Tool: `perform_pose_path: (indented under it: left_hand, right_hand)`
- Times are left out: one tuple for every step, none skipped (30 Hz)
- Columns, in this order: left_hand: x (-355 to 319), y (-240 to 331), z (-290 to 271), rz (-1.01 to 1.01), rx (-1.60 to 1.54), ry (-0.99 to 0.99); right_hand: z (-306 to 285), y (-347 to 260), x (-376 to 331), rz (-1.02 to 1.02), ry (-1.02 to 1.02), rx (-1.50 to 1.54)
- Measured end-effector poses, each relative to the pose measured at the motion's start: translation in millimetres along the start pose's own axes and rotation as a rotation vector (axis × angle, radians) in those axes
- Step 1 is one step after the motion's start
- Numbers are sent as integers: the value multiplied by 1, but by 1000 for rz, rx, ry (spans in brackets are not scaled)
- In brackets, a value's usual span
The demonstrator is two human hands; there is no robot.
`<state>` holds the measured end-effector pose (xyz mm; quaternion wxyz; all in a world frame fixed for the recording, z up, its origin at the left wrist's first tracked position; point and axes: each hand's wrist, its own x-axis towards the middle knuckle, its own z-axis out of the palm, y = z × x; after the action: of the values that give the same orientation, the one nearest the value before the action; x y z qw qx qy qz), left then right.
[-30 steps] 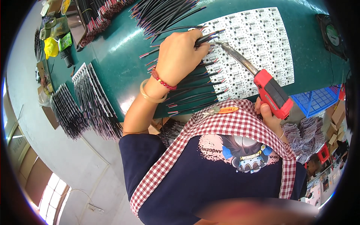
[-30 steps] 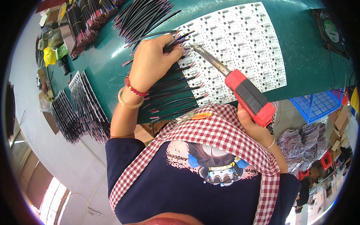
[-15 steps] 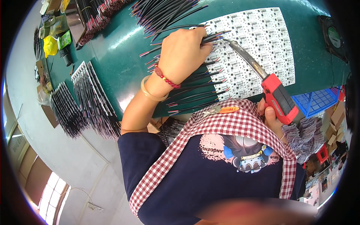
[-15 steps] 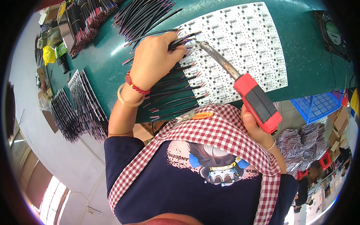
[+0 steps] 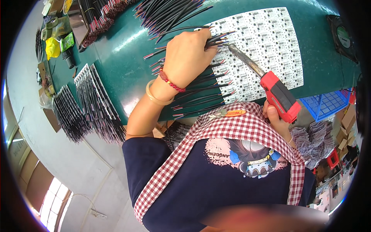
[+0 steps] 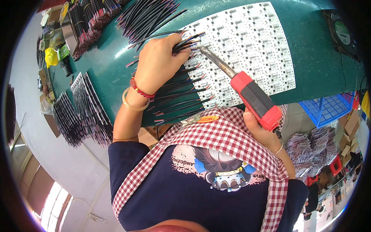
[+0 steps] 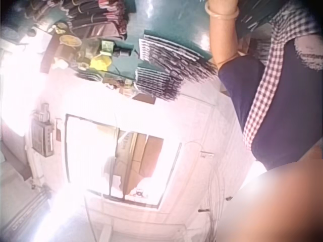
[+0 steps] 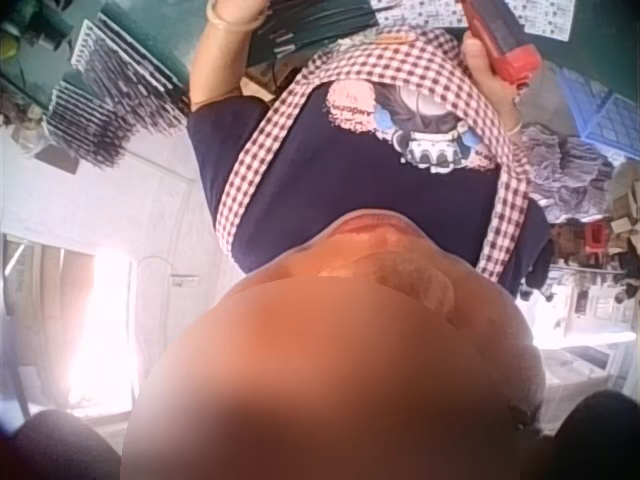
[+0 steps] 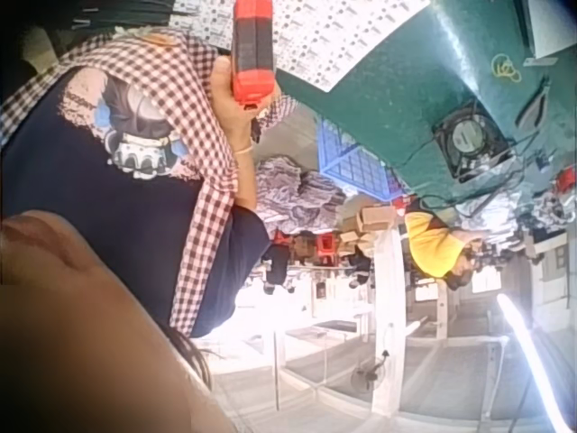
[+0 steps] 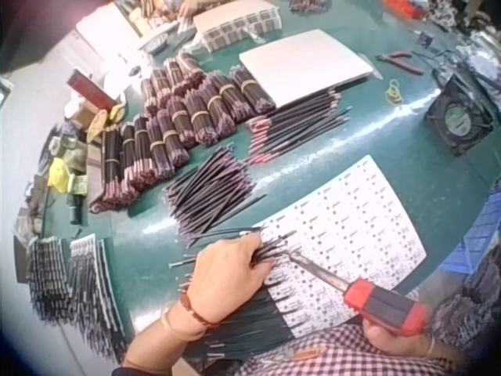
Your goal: The person solders wires onto small printed circuit boards at an electronics assembly station. This is done using a soldering iron and solder wire, with wire strippers and pliers as supporting tools.
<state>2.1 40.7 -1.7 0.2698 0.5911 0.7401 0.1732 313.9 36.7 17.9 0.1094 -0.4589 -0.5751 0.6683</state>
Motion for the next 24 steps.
perform_pose_path:
  left_hand:
    - [-1, -1, 0, -5, -1, 2]
    - [-2, -2, 0, -10, -2, 3]
    - [-2, -3, 0, -12, -4, 4]
    - [-2, -2, 0, -17, 4, 2]
    - [-2, -1, 0, -21, 12, 0]
    - [-2, -1, 1, -21, 12, 1]
    - [-3, -1, 1, -18, 4, 8]
    - [-3, -1, 2, -15, -4, 16]
    - [-3, 0, 1, -15, -3, 16]
    - [-2, 1, -1, -20, 1, -2]
    - [-2, 2, -1, -25, 4, -20]
    - [-2, 1, -1, -26, 3, -20]
    - [-1, 0, -1, -15, 10, -19]
    - [0, 0, -1, -5, 18, -18]
    - [0, 0, -1, -4, 18, -18]
    - [0, 0, -3, 3, 22, -23]
    - [0, 0, -4, 10, 26, -28]
    - [0, 1, -5, 9, 25, -28]
    - [0, 2, -6, 13, 29, -42]
    - [1, 2, -7, 18, 34, -55]
    - [0, 4, -6, 20, 34, -56]
    - [-2, 5, -5, 28, 38, -41]
    - [-3, 5, -4, 35, 42, -26]
    - [-3, 5, -4, 34, 42, -25]
  right_hand:
    - [0, 1, 1, -25, 9, -37]
    - [0, 2, 1, -24, 7, -39]
    - [-1, 3, 2, -14, -4, -56]
    - [-2, 4, 2, -6, -12, -71]
    - [-1, 3, 1, -7, -12, -71]
    - [0, 1, 0, 12, -7, -43]
    - [1, -1, -1, 30, -2, -15]
    - [1, -1, -2, 29, -2, -15]
    - [1, -1, -3, -2, 35, 18]
    - [1, -2, -3, -33, 72, 49]
    - [1, -5, -3, -32, 72, 48]
    - [0, -11, -3, -10, 57, 92]
    - [-1, -14, -2, 10, 44, 138]
    - [1, -14, -3, 10, 45, 138]
    - [2, -14, -4, 27, 82, 156]
    - [3, -14, -5, 45, 116, 174]
    - [3, -14, -5, 46, 115, 174]
    - [3, -14, -5, 43, 113, 140]
    - [3, -13, -6, 40, 115, 107]
    - [2, -12, -5, 39, 118, 108]
    - [0, -10, -4, 30, 67, 73]
    - [-1, -9, -4, 21, 13, 38]
    - [-1, -7, -4, 21, 11, 37]
    - [-1, -4, -5, 33, 8, 44]
